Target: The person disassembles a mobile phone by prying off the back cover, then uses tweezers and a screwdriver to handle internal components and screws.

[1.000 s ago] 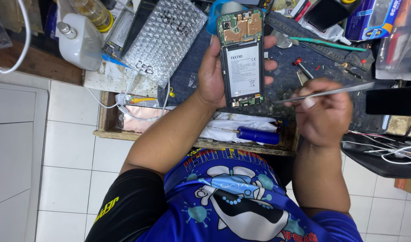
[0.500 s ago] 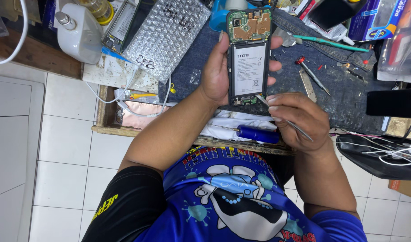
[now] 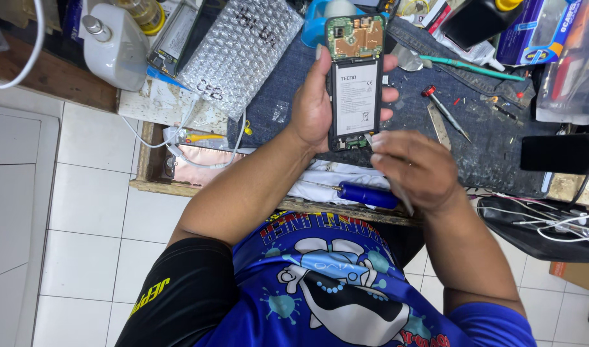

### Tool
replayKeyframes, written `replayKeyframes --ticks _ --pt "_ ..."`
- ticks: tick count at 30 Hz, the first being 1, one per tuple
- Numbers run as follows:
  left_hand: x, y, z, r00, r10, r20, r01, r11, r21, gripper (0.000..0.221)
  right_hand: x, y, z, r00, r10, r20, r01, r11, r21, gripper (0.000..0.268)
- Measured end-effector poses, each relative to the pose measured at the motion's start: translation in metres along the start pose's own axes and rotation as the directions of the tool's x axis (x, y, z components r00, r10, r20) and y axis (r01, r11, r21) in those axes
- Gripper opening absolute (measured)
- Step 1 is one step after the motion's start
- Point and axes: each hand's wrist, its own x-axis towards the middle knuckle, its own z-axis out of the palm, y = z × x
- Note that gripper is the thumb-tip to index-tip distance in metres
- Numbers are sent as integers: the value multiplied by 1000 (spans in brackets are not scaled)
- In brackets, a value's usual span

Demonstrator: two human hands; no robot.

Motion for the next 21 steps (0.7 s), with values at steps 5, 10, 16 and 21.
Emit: replayKeyframes --ticks 5,10,16,21 --pt "2 6 -2 1000 -15 8 16 982 -187 82 -18 -2 25 976 -196 -99 173 965 -198 13" --pt "0 5 -1 999 -21 40 30 969 -244 82 -31 -2 38 964 -219 -152 169 943 -288 17" --pt "0 7 -2 997 -17 72 33 973 -226 82 -31 -3 34 973 -127 -191 86 975 -207 15" --pt "-2 13 3 984 -21 174 61 972 -229 83 -24 -13 25 981 -63 -184 47 995 -89 12"
